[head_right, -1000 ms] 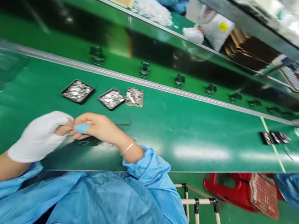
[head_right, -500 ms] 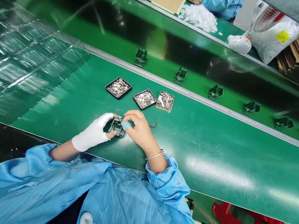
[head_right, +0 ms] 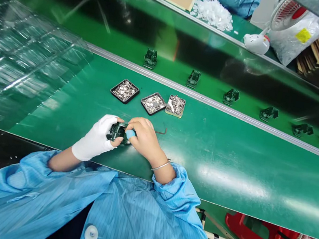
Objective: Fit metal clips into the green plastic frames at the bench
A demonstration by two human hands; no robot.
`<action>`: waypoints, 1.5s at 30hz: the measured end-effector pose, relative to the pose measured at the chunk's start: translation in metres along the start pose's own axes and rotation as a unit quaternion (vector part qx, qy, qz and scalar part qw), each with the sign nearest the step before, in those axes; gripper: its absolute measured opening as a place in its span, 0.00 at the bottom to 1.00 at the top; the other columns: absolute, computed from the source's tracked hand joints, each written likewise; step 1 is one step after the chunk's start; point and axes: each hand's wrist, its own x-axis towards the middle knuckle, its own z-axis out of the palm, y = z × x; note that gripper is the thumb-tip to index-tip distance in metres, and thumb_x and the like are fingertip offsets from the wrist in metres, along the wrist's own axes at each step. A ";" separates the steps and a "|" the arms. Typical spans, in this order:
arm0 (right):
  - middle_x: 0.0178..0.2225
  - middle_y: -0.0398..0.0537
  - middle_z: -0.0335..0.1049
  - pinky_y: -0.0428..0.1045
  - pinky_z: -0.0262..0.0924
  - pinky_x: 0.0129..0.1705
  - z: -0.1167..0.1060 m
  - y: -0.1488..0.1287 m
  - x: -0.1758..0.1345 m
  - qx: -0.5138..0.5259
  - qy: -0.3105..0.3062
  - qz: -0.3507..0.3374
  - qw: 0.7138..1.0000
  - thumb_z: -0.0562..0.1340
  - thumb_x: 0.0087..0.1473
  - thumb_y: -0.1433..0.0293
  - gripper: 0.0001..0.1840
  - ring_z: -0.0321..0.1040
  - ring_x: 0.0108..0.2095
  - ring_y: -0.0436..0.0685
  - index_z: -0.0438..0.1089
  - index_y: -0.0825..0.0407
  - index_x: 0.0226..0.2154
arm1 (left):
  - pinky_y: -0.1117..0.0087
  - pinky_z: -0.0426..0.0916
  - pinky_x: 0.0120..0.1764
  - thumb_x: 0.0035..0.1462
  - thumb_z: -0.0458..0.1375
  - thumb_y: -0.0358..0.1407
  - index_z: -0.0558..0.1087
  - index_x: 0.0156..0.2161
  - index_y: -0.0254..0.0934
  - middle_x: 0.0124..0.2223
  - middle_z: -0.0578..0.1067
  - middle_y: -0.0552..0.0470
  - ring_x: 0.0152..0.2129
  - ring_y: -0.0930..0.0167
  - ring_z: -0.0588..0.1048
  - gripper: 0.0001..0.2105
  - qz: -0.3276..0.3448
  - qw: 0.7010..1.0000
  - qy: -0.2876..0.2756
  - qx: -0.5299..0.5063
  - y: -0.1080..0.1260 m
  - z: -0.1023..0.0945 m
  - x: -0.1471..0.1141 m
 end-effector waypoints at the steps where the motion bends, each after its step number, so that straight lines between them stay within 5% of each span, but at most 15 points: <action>1: 0.41 0.51 0.68 0.52 0.58 0.51 0.001 0.000 0.000 -0.003 0.006 0.002 1.000 0.55 0.55 0.77 0.07 0.64 0.45 0.55 0.65 0.50 0.33 | 0.57 0.67 0.49 0.51 0.55 0.44 0.65 0.48 0.35 0.46 0.71 0.41 0.45 0.59 0.71 0.21 0.005 1.000 0.003 0.002 0.000 0.000 0.000; 11: 0.43 0.52 0.68 0.51 0.61 0.50 0.011 0.003 -0.003 -0.016 -0.007 0.051 0.999 0.51 0.52 0.80 0.12 0.65 0.46 0.56 0.63 0.51 0.37 | 0.56 0.68 0.49 0.52 0.55 0.43 0.64 0.48 0.35 0.45 0.71 0.40 0.45 0.58 0.71 0.20 0.027 0.999 -0.003 0.030 0.000 0.001 0.000; 16: 0.39 0.50 0.69 0.50 0.62 0.45 0.008 -0.001 -0.001 -0.073 -0.048 0.082 0.993 0.52 0.52 0.79 0.12 0.67 0.42 0.56 0.64 0.51 0.37 | 0.59 0.68 0.48 0.53 0.53 0.48 0.63 0.51 0.33 0.48 0.71 0.41 0.45 0.60 0.72 0.25 0.017 0.995 -0.094 0.000 0.002 -0.013 0.009; 22: 0.38 0.50 0.70 0.50 0.61 0.44 0.009 -0.008 0.001 -0.129 -0.081 0.068 0.986 0.53 0.53 0.80 0.12 0.66 0.41 0.57 0.66 0.52 0.37 | 0.61 0.67 0.39 0.55 0.49 0.36 0.71 0.34 0.36 0.32 0.74 0.46 0.34 0.61 0.74 0.09 0.004 0.969 -0.176 0.175 0.023 -0.029 0.029; 28: 0.37 0.51 0.70 0.51 0.61 0.45 0.012 -0.009 0.001 -0.141 -0.095 0.044 0.984 0.53 0.51 0.80 0.13 0.65 0.41 0.58 0.66 0.53 0.38 | 0.59 0.67 0.46 0.54 0.50 0.32 0.73 0.31 0.35 0.30 0.75 0.45 0.32 0.61 0.75 0.09 0.043 0.946 -0.176 0.270 0.029 -0.026 0.032; 34: 0.35 0.52 0.69 0.51 0.61 0.41 0.013 -0.009 -0.001 -0.124 -0.063 0.058 0.989 0.53 0.50 0.79 0.11 0.65 0.37 0.59 0.65 0.52 0.34 | 0.59 0.68 0.46 0.53 0.53 0.32 0.73 0.30 0.35 0.30 0.76 0.45 0.33 0.61 0.75 0.07 0.013 0.944 -0.183 0.276 0.037 -0.023 0.036; 38: 0.33 0.49 0.70 0.49 0.59 0.38 0.011 -0.003 -0.001 -0.094 -0.045 0.099 0.990 0.53 0.49 0.78 0.10 0.66 0.35 0.57 0.66 0.51 0.33 | 0.59 0.68 0.47 0.55 0.54 0.34 0.74 0.37 0.35 0.38 0.77 0.44 0.40 0.61 0.76 0.08 -0.014 0.968 -0.176 0.176 0.028 -0.025 0.040; 42: 0.32 0.47 0.71 0.48 0.59 0.37 0.008 0.002 -0.001 -0.094 -0.063 0.182 0.977 0.54 0.51 0.79 0.11 0.67 0.33 0.55 0.68 0.52 0.35 | 0.60 0.66 0.55 0.60 0.52 0.42 0.63 0.56 0.33 0.56 0.69 0.40 0.53 0.62 0.71 0.22 -0.035 0.994 -0.092 -0.047 0.002 -0.027 0.028; 45: 0.37 0.48 0.74 0.48 0.60 0.42 0.002 0.007 -0.001 -0.120 -0.103 0.210 0.965 0.54 0.52 0.79 0.14 0.68 0.38 0.56 0.70 0.52 0.39 | 0.55 0.62 0.59 0.54 0.59 0.46 0.61 0.57 0.33 0.58 0.65 0.37 0.57 0.57 0.66 0.29 -0.016 0.993 -0.102 -0.059 -0.012 -0.019 0.010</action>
